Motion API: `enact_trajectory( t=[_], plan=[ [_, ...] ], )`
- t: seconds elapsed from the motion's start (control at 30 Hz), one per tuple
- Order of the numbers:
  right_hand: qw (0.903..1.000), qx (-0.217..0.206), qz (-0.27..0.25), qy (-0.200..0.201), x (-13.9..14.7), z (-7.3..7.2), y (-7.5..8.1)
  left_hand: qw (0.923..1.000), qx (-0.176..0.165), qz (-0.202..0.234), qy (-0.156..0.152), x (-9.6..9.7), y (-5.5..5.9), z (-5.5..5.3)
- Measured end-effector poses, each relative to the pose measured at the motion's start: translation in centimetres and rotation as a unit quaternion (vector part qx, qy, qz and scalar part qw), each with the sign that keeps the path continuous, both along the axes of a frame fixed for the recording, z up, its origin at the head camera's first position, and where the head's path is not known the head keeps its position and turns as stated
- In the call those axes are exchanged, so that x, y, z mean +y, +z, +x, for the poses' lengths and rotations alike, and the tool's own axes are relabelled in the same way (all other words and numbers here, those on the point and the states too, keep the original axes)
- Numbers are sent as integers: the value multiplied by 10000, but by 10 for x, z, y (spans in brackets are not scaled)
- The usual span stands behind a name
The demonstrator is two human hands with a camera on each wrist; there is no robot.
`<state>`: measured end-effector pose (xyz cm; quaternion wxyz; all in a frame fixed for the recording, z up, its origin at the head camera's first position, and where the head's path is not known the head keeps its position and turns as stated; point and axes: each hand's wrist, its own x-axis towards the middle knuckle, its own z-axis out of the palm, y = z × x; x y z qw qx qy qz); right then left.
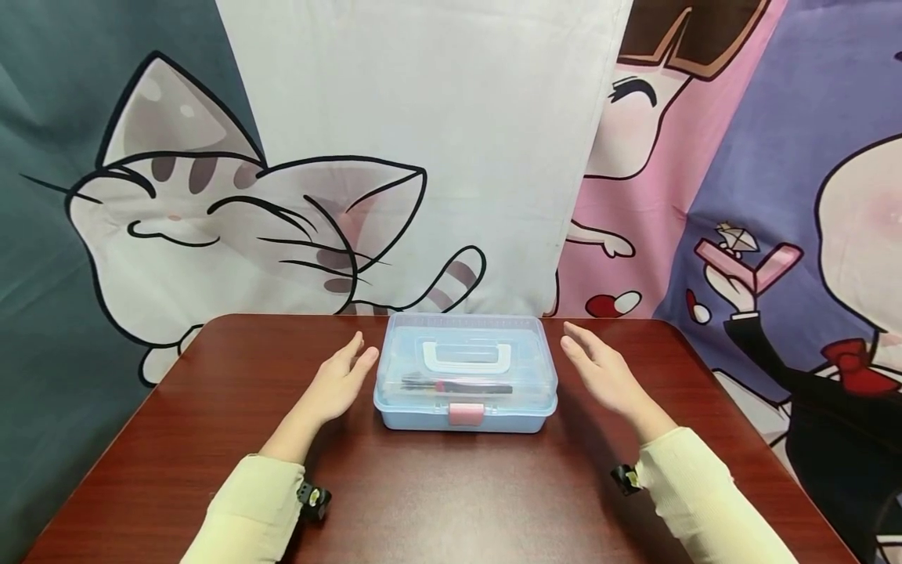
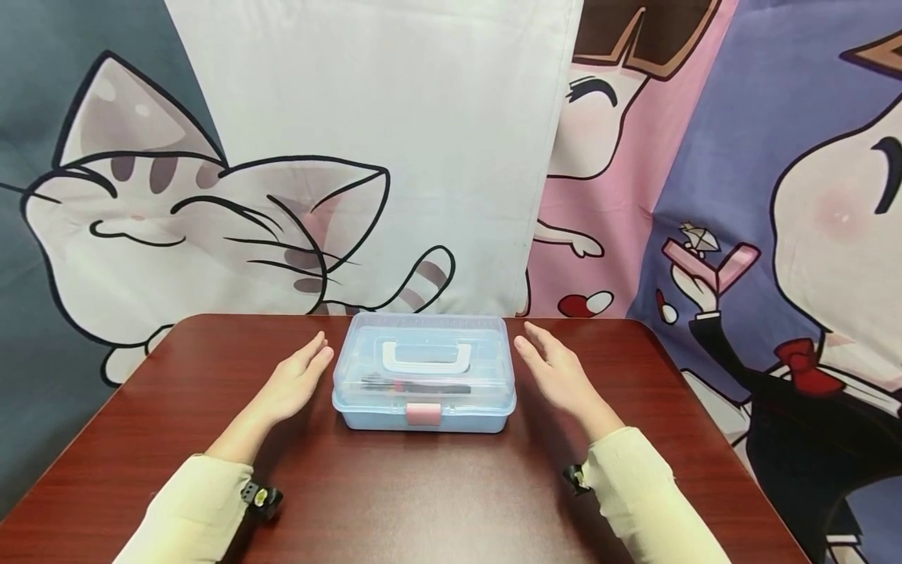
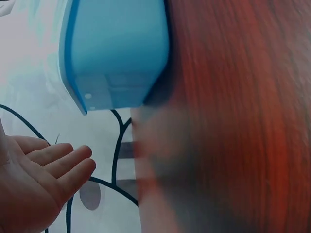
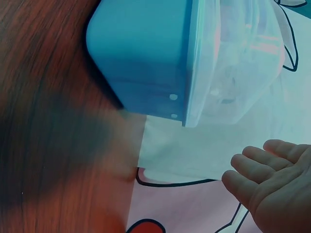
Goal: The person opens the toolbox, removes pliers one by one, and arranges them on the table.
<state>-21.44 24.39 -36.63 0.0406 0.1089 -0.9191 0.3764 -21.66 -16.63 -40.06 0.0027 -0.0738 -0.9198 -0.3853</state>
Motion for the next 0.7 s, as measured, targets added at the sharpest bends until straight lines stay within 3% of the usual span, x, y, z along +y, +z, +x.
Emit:
enact_trajectory(
  t=[0.4, 0.53, 0.7],
  plan=[
    [9999, 37, -127, 47, -7, 3, 4, 9994, -196, 195, 189, 16, 14, -6],
    [9998, -9, -187, 68, -11, 5, 5, 9958, -592, 598, 366, 20, 16, -10],
    [9998, -10, -195, 108, -15, 6, 6, 9807, -1275, 1330, 655, 25, 19, -15]
  ],
)
